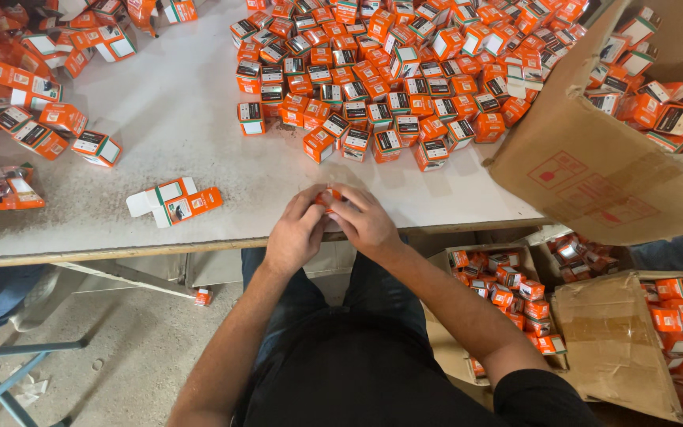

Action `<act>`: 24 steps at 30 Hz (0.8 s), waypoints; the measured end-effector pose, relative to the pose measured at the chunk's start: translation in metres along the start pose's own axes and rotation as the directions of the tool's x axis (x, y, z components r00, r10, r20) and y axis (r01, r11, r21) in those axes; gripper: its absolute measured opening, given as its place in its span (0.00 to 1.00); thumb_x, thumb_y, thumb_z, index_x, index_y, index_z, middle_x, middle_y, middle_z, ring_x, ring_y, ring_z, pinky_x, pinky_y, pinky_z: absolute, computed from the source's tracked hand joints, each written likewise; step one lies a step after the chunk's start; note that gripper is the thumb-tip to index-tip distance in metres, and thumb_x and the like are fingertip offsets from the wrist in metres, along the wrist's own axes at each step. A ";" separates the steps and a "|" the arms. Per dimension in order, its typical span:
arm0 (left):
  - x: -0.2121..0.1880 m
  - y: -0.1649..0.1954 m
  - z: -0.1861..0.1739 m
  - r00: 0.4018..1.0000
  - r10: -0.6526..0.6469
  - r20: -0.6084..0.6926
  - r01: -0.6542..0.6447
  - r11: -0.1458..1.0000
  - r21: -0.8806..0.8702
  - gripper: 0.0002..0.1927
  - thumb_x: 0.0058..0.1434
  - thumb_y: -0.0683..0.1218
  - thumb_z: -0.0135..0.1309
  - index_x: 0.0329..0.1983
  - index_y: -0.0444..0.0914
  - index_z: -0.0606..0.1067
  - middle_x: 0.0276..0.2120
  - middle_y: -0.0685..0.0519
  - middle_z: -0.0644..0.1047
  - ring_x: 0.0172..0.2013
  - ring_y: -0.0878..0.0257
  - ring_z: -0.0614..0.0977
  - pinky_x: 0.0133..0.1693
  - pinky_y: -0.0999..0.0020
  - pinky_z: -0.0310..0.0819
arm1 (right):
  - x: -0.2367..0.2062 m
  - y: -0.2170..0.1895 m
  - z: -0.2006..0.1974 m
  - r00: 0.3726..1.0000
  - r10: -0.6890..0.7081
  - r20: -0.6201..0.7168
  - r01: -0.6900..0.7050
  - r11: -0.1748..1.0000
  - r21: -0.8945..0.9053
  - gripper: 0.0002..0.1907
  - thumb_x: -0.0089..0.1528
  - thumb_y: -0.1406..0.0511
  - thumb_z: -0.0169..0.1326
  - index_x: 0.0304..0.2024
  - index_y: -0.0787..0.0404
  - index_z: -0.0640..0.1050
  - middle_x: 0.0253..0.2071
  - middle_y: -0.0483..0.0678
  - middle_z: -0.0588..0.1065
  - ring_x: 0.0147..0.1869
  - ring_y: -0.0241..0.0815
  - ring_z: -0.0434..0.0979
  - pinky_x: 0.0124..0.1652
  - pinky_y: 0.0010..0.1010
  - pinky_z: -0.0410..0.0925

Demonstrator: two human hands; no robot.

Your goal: The person folds small orange cardboard product boxes at a work table. They pick up flat or open boxes, press the flaps and sides to close and shape each box by hand, and place the finished boxes onto a large pile of boxes on the table.

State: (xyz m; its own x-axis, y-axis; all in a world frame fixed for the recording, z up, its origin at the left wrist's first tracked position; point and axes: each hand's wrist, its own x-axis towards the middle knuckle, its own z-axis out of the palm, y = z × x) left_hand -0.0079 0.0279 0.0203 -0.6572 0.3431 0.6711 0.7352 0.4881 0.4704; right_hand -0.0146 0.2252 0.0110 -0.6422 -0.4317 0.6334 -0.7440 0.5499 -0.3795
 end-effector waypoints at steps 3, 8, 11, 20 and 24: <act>-0.001 -0.001 0.001 0.998 -0.061 -0.029 0.057 0.993 -0.101 0.19 0.56 0.35 0.61 0.50 0.34 0.70 0.59 0.42 0.74 0.57 0.40 0.76 0.56 0.53 0.74 | -0.004 0.002 0.001 0.982 0.177 -0.070 -0.149 0.944 0.294 0.19 0.63 0.72 0.60 0.56 0.60 0.78 0.60 0.52 0.74 0.61 0.54 0.78 0.57 0.39 0.73; -0.001 -0.004 0.005 0.996 -0.093 -0.008 0.091 0.989 -0.119 0.20 0.55 0.33 0.58 0.50 0.36 0.71 0.59 0.44 0.75 0.59 0.42 0.77 0.57 0.54 0.74 | 0.000 0.002 0.001 0.986 -0.098 -0.135 0.094 0.995 -0.034 0.17 0.58 0.75 0.59 0.50 0.64 0.79 0.54 0.50 0.76 0.56 0.53 0.77 0.55 0.42 0.70; -0.001 -0.006 0.009 0.997 -0.066 -0.039 0.064 0.996 -0.065 0.16 0.55 0.33 0.57 0.47 0.37 0.74 0.60 0.43 0.74 0.58 0.41 0.76 0.57 0.54 0.74 | -0.002 -0.002 0.000 0.972 -0.199 -0.121 0.178 0.970 -0.165 0.18 0.56 0.76 0.59 0.49 0.67 0.78 0.53 0.51 0.75 0.54 0.54 0.77 0.53 0.43 0.70; 0.007 0.008 0.005 0.988 -0.125 -0.086 0.128 0.991 0.030 0.11 0.56 0.34 0.56 0.43 0.35 0.73 0.58 0.40 0.73 0.56 0.39 0.75 0.55 0.52 0.74 | -0.097 0.010 0.081 0.796 -0.094 0.598 0.119 0.993 -0.002 0.25 0.55 0.66 0.62 0.55 0.61 0.75 0.49 0.58 0.75 0.51 0.58 0.75 0.50 0.45 0.69; 0.037 -0.003 -0.020 0.993 0.025 0.117 -0.037 0.994 0.106 0.14 0.50 0.36 0.59 0.40 0.35 0.72 0.54 0.41 0.74 0.54 0.41 0.76 0.54 0.50 0.72 | -0.085 0.046 0.123 0.272 0.173 0.947 -0.231 0.967 -0.110 0.34 0.53 0.63 0.63 0.62 0.60 0.73 0.53 0.62 0.76 0.57 0.62 0.76 0.55 0.47 0.69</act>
State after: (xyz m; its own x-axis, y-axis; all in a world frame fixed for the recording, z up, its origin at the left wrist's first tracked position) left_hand -0.0313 0.0231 0.0548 -0.6538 0.4470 0.6105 0.7374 0.5575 0.3815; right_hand -0.0175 0.1992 -0.1434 -0.4781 -0.6994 -0.5313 -0.5506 0.7100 -0.4390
